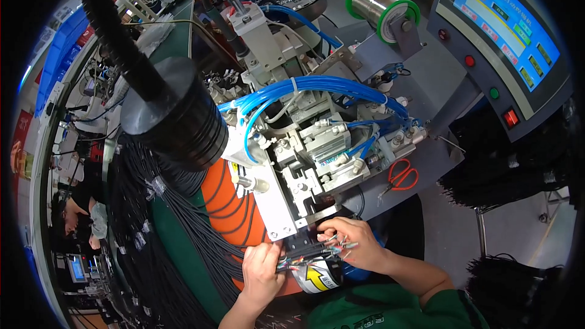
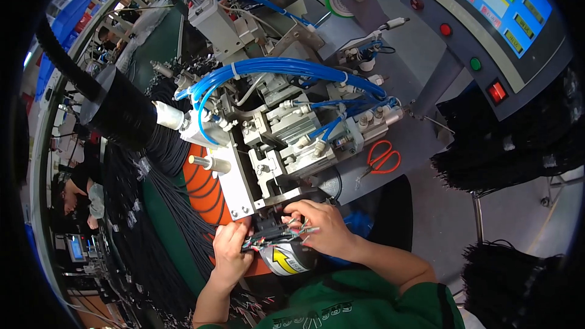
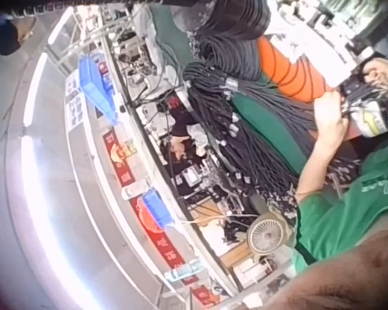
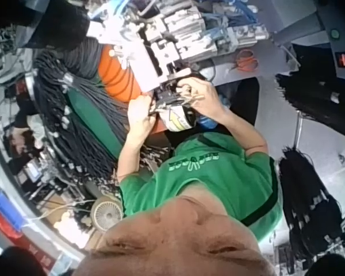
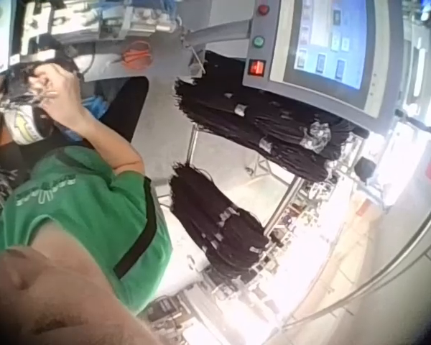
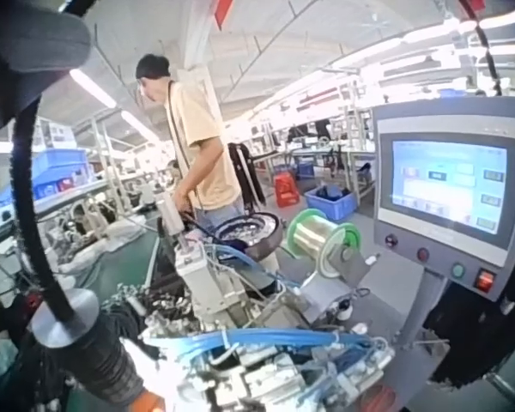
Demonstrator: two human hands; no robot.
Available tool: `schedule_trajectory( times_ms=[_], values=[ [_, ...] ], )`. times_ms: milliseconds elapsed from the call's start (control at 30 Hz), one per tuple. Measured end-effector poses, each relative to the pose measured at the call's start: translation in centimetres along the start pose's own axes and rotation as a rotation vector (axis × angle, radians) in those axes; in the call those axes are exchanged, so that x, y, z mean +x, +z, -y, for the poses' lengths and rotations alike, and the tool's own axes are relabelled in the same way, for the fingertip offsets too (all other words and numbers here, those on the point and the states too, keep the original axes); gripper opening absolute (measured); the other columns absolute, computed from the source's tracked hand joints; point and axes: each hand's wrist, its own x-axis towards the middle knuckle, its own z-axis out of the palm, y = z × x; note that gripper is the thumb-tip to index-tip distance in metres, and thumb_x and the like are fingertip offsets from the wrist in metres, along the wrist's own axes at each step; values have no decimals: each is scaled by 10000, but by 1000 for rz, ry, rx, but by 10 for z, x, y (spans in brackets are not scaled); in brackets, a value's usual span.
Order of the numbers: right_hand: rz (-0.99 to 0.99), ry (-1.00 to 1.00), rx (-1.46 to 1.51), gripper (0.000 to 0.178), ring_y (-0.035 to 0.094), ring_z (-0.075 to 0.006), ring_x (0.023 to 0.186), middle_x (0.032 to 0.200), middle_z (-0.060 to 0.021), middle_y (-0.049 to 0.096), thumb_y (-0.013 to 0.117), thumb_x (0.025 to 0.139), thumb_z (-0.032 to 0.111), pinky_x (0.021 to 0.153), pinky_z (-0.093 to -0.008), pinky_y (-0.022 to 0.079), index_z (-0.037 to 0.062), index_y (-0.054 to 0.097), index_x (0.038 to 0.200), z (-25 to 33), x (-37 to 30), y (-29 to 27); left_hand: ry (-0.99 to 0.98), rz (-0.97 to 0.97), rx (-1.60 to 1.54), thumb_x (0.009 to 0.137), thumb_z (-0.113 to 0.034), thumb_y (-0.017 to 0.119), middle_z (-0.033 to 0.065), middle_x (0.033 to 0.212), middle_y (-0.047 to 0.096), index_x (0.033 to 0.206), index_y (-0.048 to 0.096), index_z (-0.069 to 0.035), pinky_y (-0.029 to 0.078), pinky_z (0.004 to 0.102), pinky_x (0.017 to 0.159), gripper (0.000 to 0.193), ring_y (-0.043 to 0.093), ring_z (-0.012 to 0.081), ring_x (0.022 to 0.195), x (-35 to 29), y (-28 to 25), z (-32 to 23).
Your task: The recorder is organizing bundles of black cables and inserting wire ends into a specialized terminal crimping or processing machine.
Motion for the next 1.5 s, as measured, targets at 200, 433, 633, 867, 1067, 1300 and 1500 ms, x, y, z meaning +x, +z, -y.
schedule_trajectory(
  times_ms=[200, 433, 633, 867, 1067, 1300, 1500],
  values=[
    [-123, -143, 174, 288, 595, -110, 624, 817, -41, 630, 655, 772, 5, 558, -237, 457, 16, 597, 1054, -9, -6, 3, 59, -14, -79, 546, 29, 654, 113, 731, 546, 988, 570, 18, 420, 364, 651, 450, 539, 300, 658, -1, 2, 10],
    [206, -7, 526, 299, 473, -25, 587, 825, -1, 593, 643, 827, 36, 520, -184, 360, 12, 607, 1123, 14, -3, 17, 293, -89, -222, 617, -146, 729, 77, 677, 538, 957, 559, 6, 376, 341, 512, 409, 520, 249, 552, -7, -6, 6],
    [177, 135, 631, 201, 574, -81, 657, 921, -83, 566, 552, 846, -82, 542, -197, 447, -69, 612, 1038, 18, -5, 15, 213, -153, -251, 659, -119, 718, 74, 658, 566, 935, 593, -5, 370, 313, 478, 324, 548, 219, 533, -5, -5, -1],
    [184, 198, 609, 254, 530, -40, 640, 884, -27, 579, 573, 875, -8, 549, -183, 405, -27, 566, 1128, 19, -7, 8, 132, -204, -331, 707, -89, 734, 45, 659, 627, 889, 623, -37, 370, 274, 458, 219, 574, 185, 503, 1, 3, -13],
    [159, 176, 742, 205, 566, -72, 633, 933, -66, 580, 489, 917, -15, 520, -172, 412, -46, 552, 1110, 10, -6, 8, 77, -140, -401, 724, -80, 727, 54, 617, 595, 830, 607, -28, 394, 289, 458, 168, 566, 199, 483, 7, 3, -15],
    [337, 304, 971, 224, 580, -97, 571, 840, -90, 606, 472, 949, 66, 457, -173, 393, -55, 591, 1095, 0, 1, -5, 93, 41, -483, 589, -55, 706, 54, 682, 599, 877, 567, -46, 450, 331, 532, 320, 594, 252, 574, 1, -3, -7],
    [212, 175, 625, 220, 598, -91, 608, 870, -73, 604, 538, 890, -19, 469, -174, 399, -34, 603, 1100, 13, 3, -10, 113, 74, -565, 567, -28, 688, 41, 724, 617, 905, 561, -47, 470, 336, 564, 361, 615, 256, 622, 2, -4, -6]
  ],
)
